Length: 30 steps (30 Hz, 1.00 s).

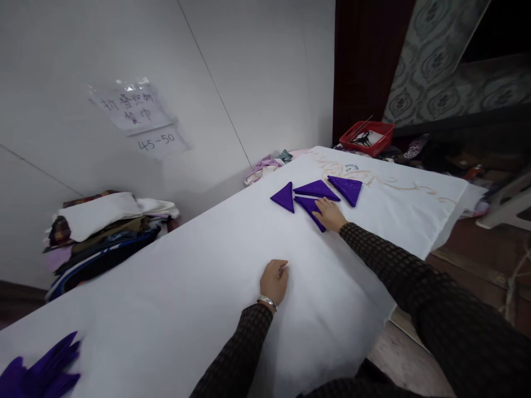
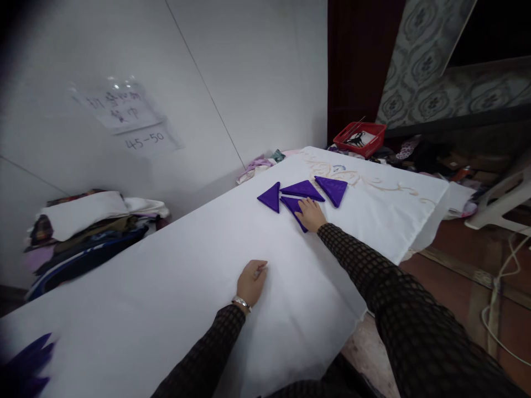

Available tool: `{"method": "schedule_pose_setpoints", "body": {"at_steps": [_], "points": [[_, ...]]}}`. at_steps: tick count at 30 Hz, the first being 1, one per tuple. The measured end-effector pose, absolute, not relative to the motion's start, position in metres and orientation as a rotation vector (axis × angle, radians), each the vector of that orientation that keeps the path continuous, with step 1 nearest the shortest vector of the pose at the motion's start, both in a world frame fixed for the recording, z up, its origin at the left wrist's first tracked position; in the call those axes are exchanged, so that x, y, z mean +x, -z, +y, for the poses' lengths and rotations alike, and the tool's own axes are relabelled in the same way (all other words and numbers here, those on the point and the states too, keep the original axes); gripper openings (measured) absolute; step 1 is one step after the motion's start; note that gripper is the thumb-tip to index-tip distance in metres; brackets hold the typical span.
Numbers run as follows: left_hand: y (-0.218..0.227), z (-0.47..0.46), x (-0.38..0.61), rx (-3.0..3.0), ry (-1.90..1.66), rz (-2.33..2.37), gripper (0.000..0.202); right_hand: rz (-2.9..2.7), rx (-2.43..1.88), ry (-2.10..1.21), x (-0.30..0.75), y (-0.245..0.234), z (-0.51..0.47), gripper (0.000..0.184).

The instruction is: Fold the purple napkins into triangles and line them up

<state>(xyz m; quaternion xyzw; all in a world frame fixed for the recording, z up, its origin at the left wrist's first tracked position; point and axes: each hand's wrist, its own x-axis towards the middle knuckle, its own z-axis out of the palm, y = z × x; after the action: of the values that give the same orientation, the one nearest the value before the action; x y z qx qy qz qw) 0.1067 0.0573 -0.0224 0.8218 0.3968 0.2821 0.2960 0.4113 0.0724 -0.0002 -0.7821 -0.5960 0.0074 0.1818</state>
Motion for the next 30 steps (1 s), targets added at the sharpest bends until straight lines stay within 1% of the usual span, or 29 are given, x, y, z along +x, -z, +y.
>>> {"method": "schedule_pose_setpoints", "body": {"at_steps": [4,7,8,9,14,23,26,30], "points": [[0.002,0.082,0.150,1.989,-0.684,0.978,0.023,-1.712,-2.199,-0.064,0.427,0.001,0.096,0.045],[-0.009,0.110,0.204,1.833,-0.673,0.944,0.021,-1.773,-2.170,-0.088,0.432,0.000,0.113,0.040],[-0.011,0.120,0.223,1.669,-0.666,0.978,0.019,-1.791,-2.163,-0.098,0.433,0.000,0.119,0.039],[-0.013,0.129,0.241,1.507,-0.654,1.019,0.019,-1.803,-2.159,-0.106,0.434,0.000,0.124,0.038],[-0.013,0.164,0.300,1.320,-0.682,1.140,0.028,-1.793,-2.185,-0.129,0.441,0.002,0.145,0.038],[-0.003,0.191,0.317,1.126,-0.795,1.224,0.038,-1.843,-2.100,-0.163,0.451,0.010,0.147,0.035],[-0.001,0.195,0.318,1.027,-0.841,1.203,0.040,-1.854,-2.064,-0.148,0.451,0.011,0.143,0.035],[0.000,0.201,0.318,0.926,-0.819,1.147,0.046,-1.899,-2.043,-0.158,0.450,0.008,0.141,0.035]]}}
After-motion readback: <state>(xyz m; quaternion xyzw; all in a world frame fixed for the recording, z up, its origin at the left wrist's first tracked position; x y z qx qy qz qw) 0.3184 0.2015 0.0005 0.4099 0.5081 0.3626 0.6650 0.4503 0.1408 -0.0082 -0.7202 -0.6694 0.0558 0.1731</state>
